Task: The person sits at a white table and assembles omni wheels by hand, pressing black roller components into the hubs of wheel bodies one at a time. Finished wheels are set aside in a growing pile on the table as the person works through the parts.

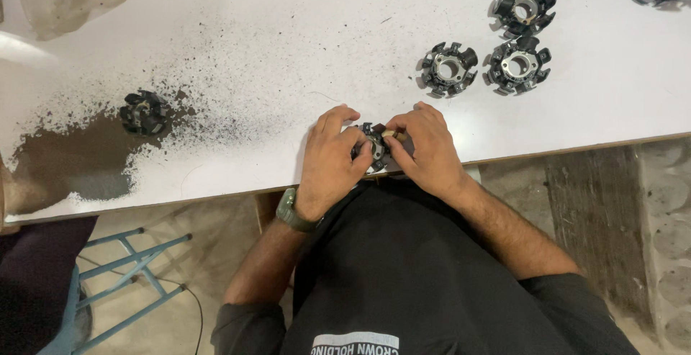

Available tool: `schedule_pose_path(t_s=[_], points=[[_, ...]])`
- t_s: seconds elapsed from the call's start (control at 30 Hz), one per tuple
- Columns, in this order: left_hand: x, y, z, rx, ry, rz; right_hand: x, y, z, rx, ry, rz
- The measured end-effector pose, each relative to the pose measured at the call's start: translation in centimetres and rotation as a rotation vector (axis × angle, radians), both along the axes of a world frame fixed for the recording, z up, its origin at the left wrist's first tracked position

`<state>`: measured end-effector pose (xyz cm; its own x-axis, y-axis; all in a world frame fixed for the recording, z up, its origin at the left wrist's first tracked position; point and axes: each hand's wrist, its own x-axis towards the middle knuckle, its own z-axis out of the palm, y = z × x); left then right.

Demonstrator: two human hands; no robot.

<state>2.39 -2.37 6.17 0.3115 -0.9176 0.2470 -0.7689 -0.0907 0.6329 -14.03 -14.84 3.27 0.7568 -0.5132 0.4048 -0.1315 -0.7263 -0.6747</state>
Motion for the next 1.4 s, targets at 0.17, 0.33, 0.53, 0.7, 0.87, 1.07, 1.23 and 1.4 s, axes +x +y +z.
schedule_pose_path(t_s=[0.17,0.33,0.53,0.7,0.87,1.07,1.23,1.4], points=[[0.4,1.1,0.6,0.134,-0.136,-0.053,0.0,0.1,0.0,-0.010,0.033,0.011],[0.1,1.8,0.7,0.034,-0.125,0.005,-0.4,1.2,-0.1,0.037,-0.051,-0.011],[-1.0,1.5,-0.6,0.008,-0.052,0.105,-0.6,2.6,0.0,-0.061,-0.059,0.009],[-1.8,1.6,-1.7,-0.102,-0.015,0.188,-0.2,2.7,0.5,-0.160,-0.041,-0.016],[-1.5,1.6,-2.0,-0.201,0.044,0.189,0.0,2.6,0.9,-0.158,-0.030,-0.015],[-1.2,1.6,-1.7,-0.135,0.023,0.111,0.2,2.4,1.0,-0.176,-0.007,0.000],[-1.7,1.2,-2.2,-0.167,0.030,0.137,0.3,2.1,1.1,-0.091,0.039,0.027],[-1.9,0.6,-3.1,-0.195,0.002,0.201,0.1,2.1,1.0,-0.107,0.001,0.019]])
